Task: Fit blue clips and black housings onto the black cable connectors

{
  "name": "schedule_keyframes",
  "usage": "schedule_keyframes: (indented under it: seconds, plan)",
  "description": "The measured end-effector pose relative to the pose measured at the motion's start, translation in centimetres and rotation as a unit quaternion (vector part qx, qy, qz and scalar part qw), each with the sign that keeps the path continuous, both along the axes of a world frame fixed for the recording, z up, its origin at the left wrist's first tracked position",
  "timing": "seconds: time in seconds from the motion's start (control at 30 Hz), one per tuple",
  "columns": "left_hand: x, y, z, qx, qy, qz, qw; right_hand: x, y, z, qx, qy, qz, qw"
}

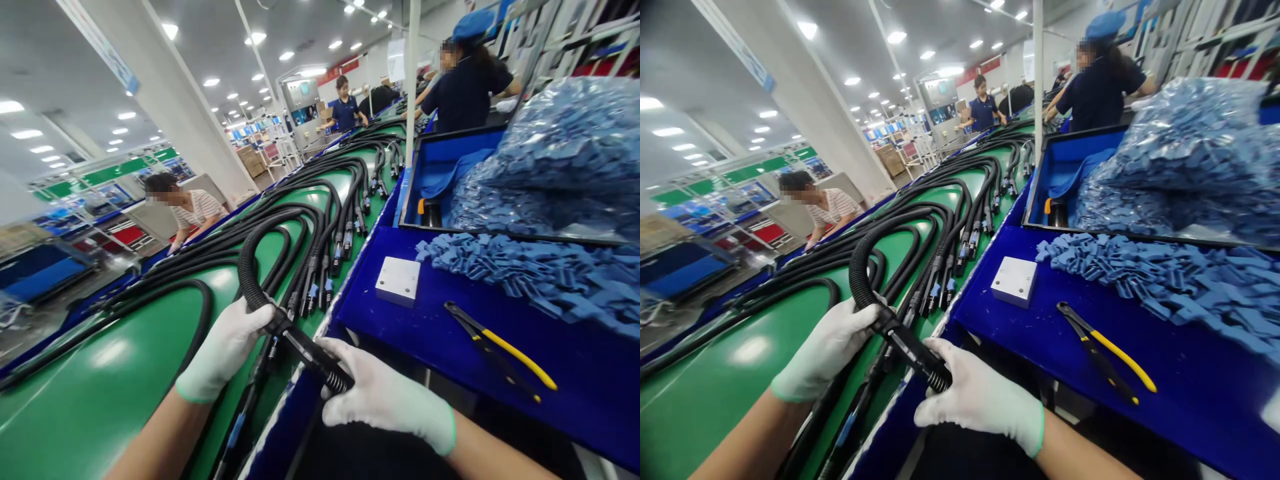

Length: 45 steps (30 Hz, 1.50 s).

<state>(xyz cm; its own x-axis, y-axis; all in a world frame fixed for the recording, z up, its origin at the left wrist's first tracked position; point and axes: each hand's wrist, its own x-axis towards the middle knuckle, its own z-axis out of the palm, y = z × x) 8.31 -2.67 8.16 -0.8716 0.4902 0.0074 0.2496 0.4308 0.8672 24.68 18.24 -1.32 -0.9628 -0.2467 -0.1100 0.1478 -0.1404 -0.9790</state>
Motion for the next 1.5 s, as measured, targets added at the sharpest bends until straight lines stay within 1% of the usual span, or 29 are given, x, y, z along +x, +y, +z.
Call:
schedule_keyframes:
  seconds: [0.03,0.07,0.13,0.23,0.3,0.4,0.47,0.57,0.7,0.73,0.8,0.83,0.87,0.9,0.97,1.0,1.03,1.1,1.13,1.17,1.2,1.23,1.27,1.3,1.33,1.37,1.4,1.43,1.5]
  plan:
    - [0.9,0.8,-0.1,-0.012,0.026,0.014,0.999,0.4,0.1,-0.2,-0.014,-0.005,-0.012,1.0]
    - [1.6,1.4,-0.2,-0.025,0.042,0.021,0.999,0.7,0.2,-0.4,-0.007,0.002,-0.033,0.999]
    - [2.6,2.4,-0.4,-0.039,0.055,0.035,0.997,1.4,0.7,-0.8,0.072,0.051,-0.094,0.992]
    - [3.4,3.5,-0.8,-0.046,0.057,0.067,0.995,2.2,1.3,-1.5,0.228,0.161,-0.174,0.944]
    - [3.7,4.2,-1.0,-0.058,0.077,0.073,0.993,2.7,1.5,-1.8,0.268,0.199,-0.211,0.919]
    - [4.2,5.0,-1.2,-0.076,0.104,0.068,0.989,3.1,1.8,-2.0,0.258,0.198,-0.255,0.911]
    - [4.5,5.4,-1.2,-0.078,0.106,0.073,0.989,3.2,1.9,-2.2,0.246,0.174,-0.266,0.916]
    - [4.8,5.7,-1.2,-0.073,0.101,0.082,0.989,2.8,1.7,-2.6,0.228,0.123,-0.255,0.931]
    - [4.1,4.9,-1.8,-0.085,0.089,0.043,0.991,2.4,1.9,-2.5,0.219,0.101,-0.215,0.946]
    - [3.9,4.6,-2.1,-0.089,0.116,0.054,0.988,2.5,2.2,-2.3,0.217,0.094,-0.204,0.95]
    - [3.7,4.0,-2.7,-0.091,0.248,0.083,0.961,2.9,3.2,-1.6,0.229,0.075,-0.188,0.952]
    - [3.8,4.0,-3.0,-0.09,0.334,0.059,0.936,3.2,3.8,-1.1,0.246,0.07,-0.18,0.95]
    - [4.1,4.1,-3.4,-0.094,0.414,-0.004,0.905,3.5,4.3,-0.6,0.269,0.07,-0.169,0.946]
    - [4.5,4.4,-3.7,-0.101,0.471,-0.1,0.871,3.9,4.9,-0.1,0.296,0.077,-0.158,0.939]
    - [5.6,5.5,-4.6,-0.11,0.495,-0.302,0.808,4.7,5.8,1.0,0.353,0.099,-0.144,0.919]
    - [6.1,6.2,-5.1,-0.109,0.483,-0.358,0.791,5.1,6.3,1.6,0.374,0.108,-0.136,0.911]
    - [6.6,7.0,-5.6,-0.107,0.469,-0.381,0.79,5.6,6.8,2.0,0.388,0.111,-0.121,0.907]
    - [7.1,8.5,-6.7,-0.106,0.433,-0.372,0.814,6.6,8.1,2.8,0.398,0.099,-0.096,0.907]
    - [7.2,9.1,-7.2,-0.108,0.407,-0.357,0.834,7.1,8.9,3.0,0.41,0.083,-0.106,0.902]
    - [7.2,9.8,-7.5,-0.107,0.374,-0.335,0.858,7.7,9.8,3.0,0.437,0.06,-0.137,0.887]
    - [7.1,10.3,-7.6,-0.103,0.331,-0.308,0.886,8.3,10.7,2.9,0.484,0.028,-0.183,0.855]
    - [7.0,10.9,-7.5,-0.096,0.279,-0.278,0.914,8.8,11.7,2.6,0.545,-0.012,-0.227,0.807]
    - [6.9,11.4,-7.3,-0.091,0.22,-0.246,0.94,9.2,12.6,2.1,0.607,-0.05,-0.257,0.751]
    - [6.9,11.9,-7.0,-0.084,0.159,-0.214,0.96,9.5,13.3,1.5,0.657,-0.082,-0.267,0.7]
    - [6.8,12.4,-6.6,-0.078,0.099,-0.186,0.974,9.7,13.9,0.9,0.69,-0.102,-0.265,0.666]
    - [6.6,12.9,-6.1,-0.07,0.045,-0.164,0.983,9.9,14.4,0.2,0.701,-0.107,-0.262,0.655]
    - [6.5,13.4,-5.7,-0.059,0.0,-0.147,0.987,9.9,14.7,-0.4,0.691,-0.105,-0.269,0.662]
    - [6.4,13.8,-5.4,-0.047,-0.035,-0.137,0.989,9.8,14.9,-0.8,0.663,-0.101,-0.289,0.683]
    - [6.0,14.5,-4.7,-0.026,-0.079,-0.129,0.988,9.5,15.0,-1.2,0.582,-0.087,-0.334,0.736]
